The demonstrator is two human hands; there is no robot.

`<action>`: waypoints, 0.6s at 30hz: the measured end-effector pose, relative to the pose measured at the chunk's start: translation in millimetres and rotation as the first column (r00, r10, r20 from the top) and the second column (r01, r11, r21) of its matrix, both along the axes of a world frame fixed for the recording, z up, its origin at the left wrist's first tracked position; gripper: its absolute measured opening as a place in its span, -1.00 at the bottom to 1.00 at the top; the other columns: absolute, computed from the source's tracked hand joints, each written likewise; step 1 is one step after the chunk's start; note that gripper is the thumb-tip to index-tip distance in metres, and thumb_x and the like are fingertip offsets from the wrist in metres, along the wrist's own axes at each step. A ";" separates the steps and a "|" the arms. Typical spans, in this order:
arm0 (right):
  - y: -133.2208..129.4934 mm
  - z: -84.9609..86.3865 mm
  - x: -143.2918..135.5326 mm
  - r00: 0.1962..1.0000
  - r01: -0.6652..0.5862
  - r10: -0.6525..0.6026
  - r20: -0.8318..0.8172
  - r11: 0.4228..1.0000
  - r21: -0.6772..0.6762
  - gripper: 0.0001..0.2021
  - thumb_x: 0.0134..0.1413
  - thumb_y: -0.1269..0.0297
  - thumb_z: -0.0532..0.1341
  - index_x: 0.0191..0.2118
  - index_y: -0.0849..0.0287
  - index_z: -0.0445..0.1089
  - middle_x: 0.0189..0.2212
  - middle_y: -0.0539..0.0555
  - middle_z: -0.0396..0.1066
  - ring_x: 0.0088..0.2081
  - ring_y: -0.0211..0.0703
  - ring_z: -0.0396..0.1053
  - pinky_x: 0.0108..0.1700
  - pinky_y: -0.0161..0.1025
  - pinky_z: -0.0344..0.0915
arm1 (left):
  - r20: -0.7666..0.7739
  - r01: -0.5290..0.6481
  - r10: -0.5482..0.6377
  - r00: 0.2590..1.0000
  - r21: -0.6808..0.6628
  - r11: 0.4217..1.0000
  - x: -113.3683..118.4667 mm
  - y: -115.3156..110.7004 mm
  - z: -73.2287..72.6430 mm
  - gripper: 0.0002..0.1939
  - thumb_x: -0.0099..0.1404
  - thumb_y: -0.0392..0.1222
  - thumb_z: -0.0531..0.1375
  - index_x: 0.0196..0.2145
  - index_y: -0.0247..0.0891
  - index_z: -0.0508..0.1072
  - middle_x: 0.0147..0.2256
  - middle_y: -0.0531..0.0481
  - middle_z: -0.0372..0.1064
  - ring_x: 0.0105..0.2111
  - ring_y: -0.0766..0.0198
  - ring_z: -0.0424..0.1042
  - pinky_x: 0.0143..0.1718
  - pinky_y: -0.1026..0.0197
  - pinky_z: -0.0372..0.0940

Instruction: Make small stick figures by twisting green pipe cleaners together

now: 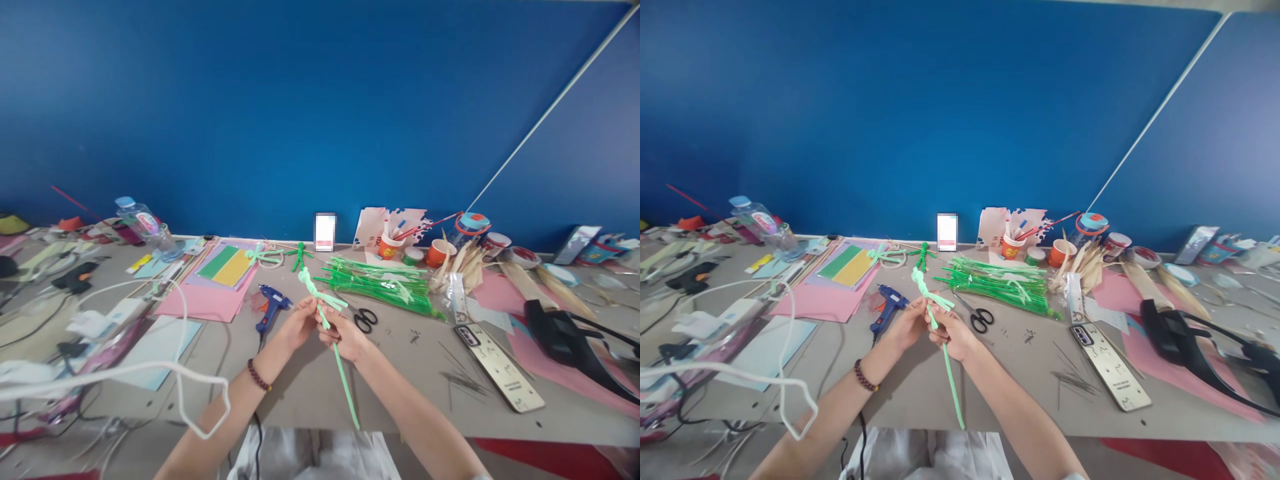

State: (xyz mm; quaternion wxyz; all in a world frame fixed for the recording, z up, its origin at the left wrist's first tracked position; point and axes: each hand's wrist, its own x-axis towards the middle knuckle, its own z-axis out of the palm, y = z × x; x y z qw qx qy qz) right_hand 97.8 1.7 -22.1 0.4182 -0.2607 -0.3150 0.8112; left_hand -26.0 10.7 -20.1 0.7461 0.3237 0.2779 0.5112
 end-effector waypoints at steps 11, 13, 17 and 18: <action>4.3 -3.6 16.1 0.399 -0.035 -0.769 0.499 0.531 0.847 -0.85 0.02 0.31 0.12 -0.33 0.19 0.41 -0.43 0.07 0.42 -0.45 -0.21 0.29 -0.40 -0.32 0.17 | -0.211 -0.213 0.223 0.952 0.072 0.975 3.7 5.8 -4.7 -0.75 -0.11 -0.17 0.38 -0.45 -0.31 0.49 -0.47 0.03 0.38 -0.46 0.36 0.30 -0.32 0.29 0.19; 4.2 -3.8 16.0 0.389 -0.061 -0.779 0.491 0.510 0.858 -0.83 0.04 0.30 0.11 -0.33 0.19 0.42 -0.43 0.09 0.43 -0.44 -0.19 0.31 -0.39 -0.30 0.18 | -0.170 -0.195 0.202 0.964 0.057 0.979 3.2 5.8 -3.4 -0.75 -0.12 -0.18 0.38 -0.45 -0.31 0.49 -0.47 0.02 0.38 -0.45 0.35 0.30 -0.33 0.29 0.19; 8.5 -2.5 13.1 0.607 0.072 -0.599 0.523 0.696 0.714 -0.79 0.04 0.16 0.15 -0.41 0.18 0.42 -0.53 0.03 0.40 -0.52 -0.25 0.25 -0.47 -0.33 0.14 | -0.110 -0.112 0.110 0.988 -0.014 0.994 2.1 4.4 -0.3 -0.74 -0.13 -0.16 0.39 -0.48 -0.32 0.47 -0.55 0.06 0.31 -0.52 0.39 0.26 -0.45 0.32 0.15; 9.8 -2.0 12.6 0.688 0.101 -0.512 0.514 0.770 0.630 -0.77 0.01 0.11 0.18 -0.44 0.19 0.41 -0.59 -0.01 0.36 -0.58 -0.30 0.19 -0.53 -0.35 0.09 | -0.104 -0.100 0.097 0.990 -0.025 0.995 2.1 3.9 0.0 -0.74 -0.13 -0.15 0.39 -0.48 -0.32 0.47 -0.55 0.06 0.30 -0.53 0.39 0.25 -0.47 0.31 0.14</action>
